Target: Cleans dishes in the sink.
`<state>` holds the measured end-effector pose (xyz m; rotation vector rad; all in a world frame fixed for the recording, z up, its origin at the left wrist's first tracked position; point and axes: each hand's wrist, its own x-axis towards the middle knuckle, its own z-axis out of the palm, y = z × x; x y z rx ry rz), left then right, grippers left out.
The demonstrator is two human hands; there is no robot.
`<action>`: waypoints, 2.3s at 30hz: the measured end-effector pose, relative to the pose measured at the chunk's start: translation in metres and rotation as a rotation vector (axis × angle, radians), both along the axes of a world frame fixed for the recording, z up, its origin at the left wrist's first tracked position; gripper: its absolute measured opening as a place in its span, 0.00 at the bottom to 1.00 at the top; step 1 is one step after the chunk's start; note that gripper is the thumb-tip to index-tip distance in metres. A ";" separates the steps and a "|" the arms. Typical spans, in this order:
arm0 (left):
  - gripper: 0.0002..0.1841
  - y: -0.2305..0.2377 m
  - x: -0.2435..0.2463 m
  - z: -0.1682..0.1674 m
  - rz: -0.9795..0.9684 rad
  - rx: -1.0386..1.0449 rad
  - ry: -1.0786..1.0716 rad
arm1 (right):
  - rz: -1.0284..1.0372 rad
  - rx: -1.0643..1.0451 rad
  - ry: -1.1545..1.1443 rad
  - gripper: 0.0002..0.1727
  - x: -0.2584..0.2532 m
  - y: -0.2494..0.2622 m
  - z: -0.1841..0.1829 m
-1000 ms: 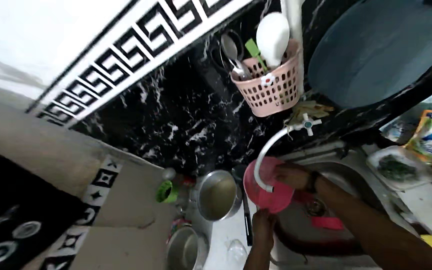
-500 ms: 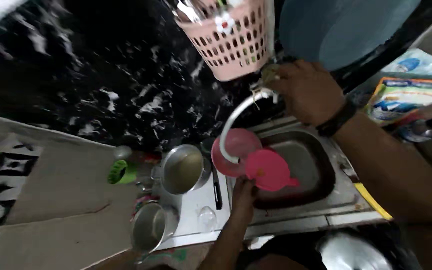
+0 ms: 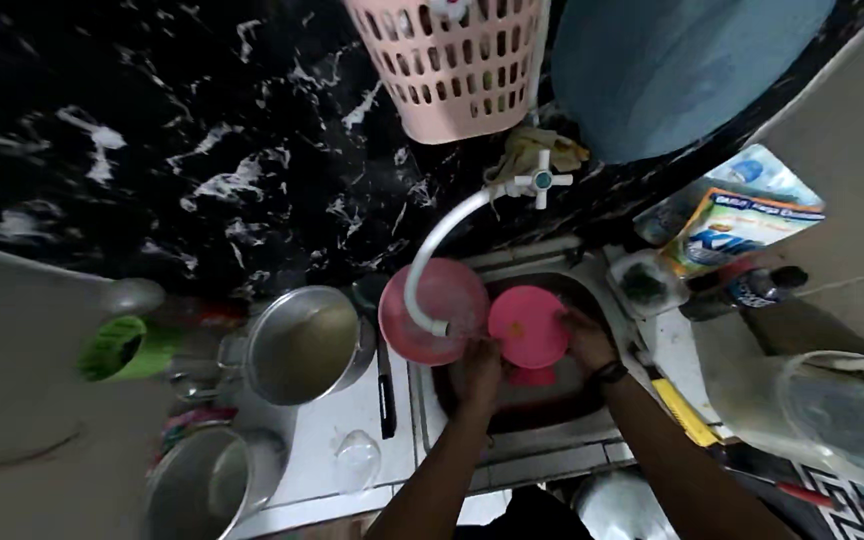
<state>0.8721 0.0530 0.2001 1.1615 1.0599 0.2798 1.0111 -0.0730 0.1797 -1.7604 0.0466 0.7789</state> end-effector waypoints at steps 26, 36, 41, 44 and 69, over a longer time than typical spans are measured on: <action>0.23 -0.021 -0.056 -0.030 -0.223 -0.100 0.103 | 0.392 -0.181 -0.264 0.18 -0.021 -0.028 0.039; 0.23 0.020 0.002 -0.004 -0.153 -0.454 -0.167 | 0.582 -0.085 -0.969 0.15 -0.057 -0.061 0.017; 0.17 0.028 -0.011 -0.004 -0.065 -0.181 -0.097 | 0.447 0.033 -0.664 0.23 -0.054 -0.057 -0.015; 0.20 0.040 -0.026 0.001 -0.069 -0.123 -0.089 | 0.125 0.161 -0.122 0.25 -0.052 -0.018 -0.017; 0.31 0.005 0.020 -0.001 -0.471 0.479 0.167 | 0.178 -0.254 -0.504 0.25 -0.031 -0.040 0.021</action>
